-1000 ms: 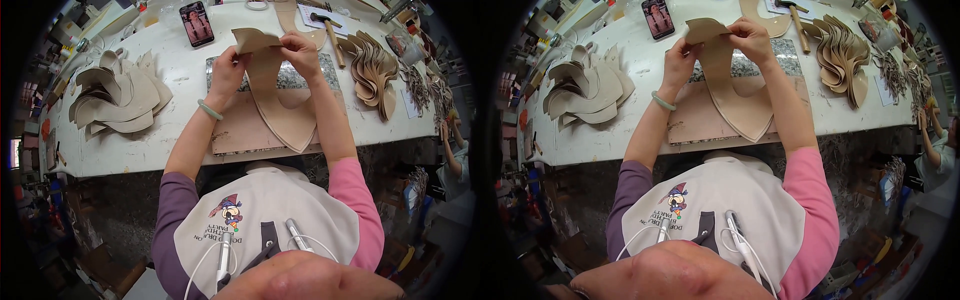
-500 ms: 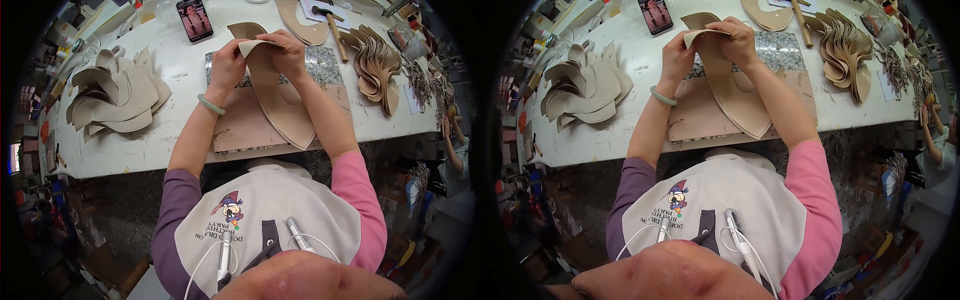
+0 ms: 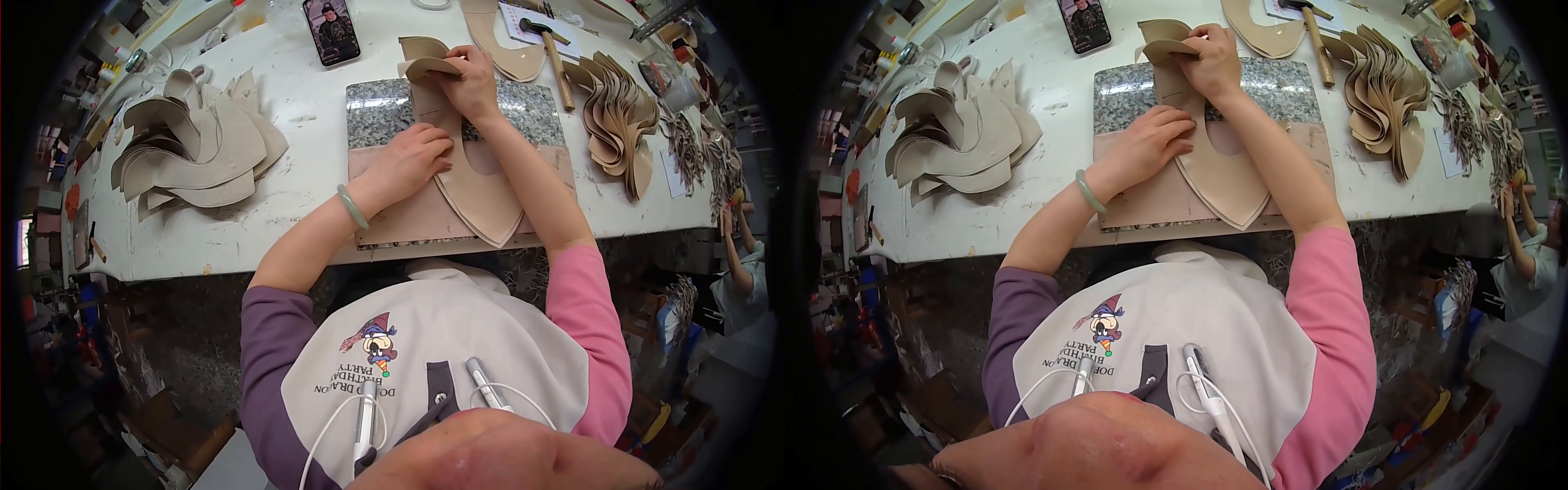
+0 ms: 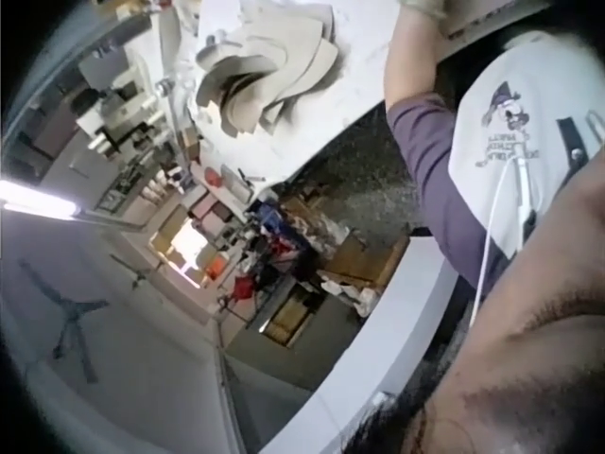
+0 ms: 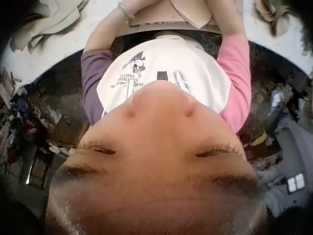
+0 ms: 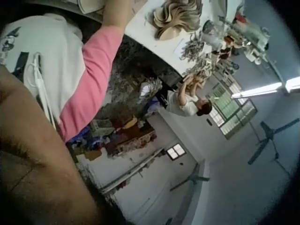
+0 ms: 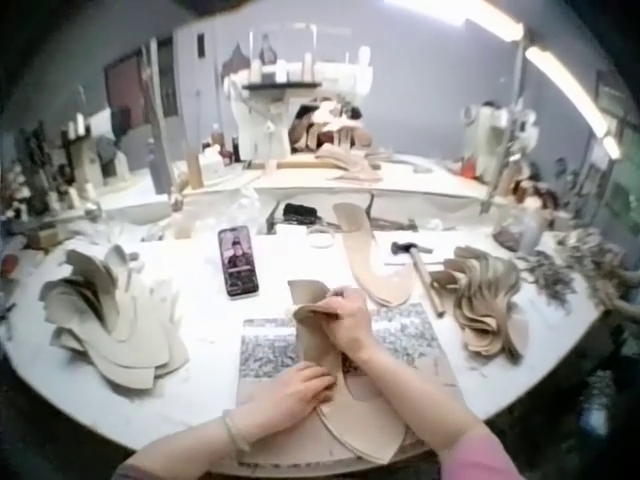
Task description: The person is folding and stacking shoe components on a workbench.
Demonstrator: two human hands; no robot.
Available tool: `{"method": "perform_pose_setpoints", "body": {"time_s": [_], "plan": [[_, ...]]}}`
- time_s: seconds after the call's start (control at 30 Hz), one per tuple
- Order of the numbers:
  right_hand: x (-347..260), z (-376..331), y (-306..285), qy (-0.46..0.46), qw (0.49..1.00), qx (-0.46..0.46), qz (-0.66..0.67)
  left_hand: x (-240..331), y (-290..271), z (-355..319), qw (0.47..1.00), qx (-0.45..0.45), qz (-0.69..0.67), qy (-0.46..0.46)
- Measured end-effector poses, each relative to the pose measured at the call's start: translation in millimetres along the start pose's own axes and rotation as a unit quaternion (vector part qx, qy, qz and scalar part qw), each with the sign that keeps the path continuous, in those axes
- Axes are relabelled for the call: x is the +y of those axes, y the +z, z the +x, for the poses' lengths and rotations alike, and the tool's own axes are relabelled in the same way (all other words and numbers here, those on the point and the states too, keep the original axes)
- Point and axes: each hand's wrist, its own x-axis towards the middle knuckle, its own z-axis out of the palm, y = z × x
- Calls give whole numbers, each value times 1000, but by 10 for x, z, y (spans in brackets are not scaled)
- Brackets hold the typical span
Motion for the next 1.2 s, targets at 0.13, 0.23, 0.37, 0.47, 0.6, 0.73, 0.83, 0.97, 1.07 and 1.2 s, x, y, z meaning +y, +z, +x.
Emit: {"method": "perform_pose_setpoints", "body": {"time_s": [0.13, 0.23, 0.37, 0.47, 0.6, 0.73, 0.83, 0.97, 1.07, 1.2], "plan": [[-162, 53, 20, -38, 990, 101, -90, -67, -38, -32, 990, -29, 122, -58], [-81, -25, 65, 27, 998, 51, -10, -93, -124, 46, 985, -98, 129, -65], [-37, -68, 99, 107, 991, -12, 73, -199, -156, 71, 975, -154, 146, -58], [-66, -71, 110, 157, 984, -45, 75, -322, -82, 17, 977, -117, 175, -12], [-38, -100, 98, 143, 985, -70, 70, -398, -36, 42, 972, -107, 210, -22], [-55, -92, 79, 176, 977, -91, 79, -449, -93, 130, 969, -113, 217, -28], [-75, -107, 11, 215, 967, -105, 87, -474, -154, 185, 970, -124, 209, -29], [-95, -70, -221, 265, 938, -191, 116, -503, -205, 223, 965, -183, 157, -100], [-78, -19, -311, 235, 930, -243, 143, -600, -115, 181, 966, -144, 204, -67], [-87, -4, -410, 217, 914, -302, 161, -697, -168, 142, 983, -82, 122, -107]]}}
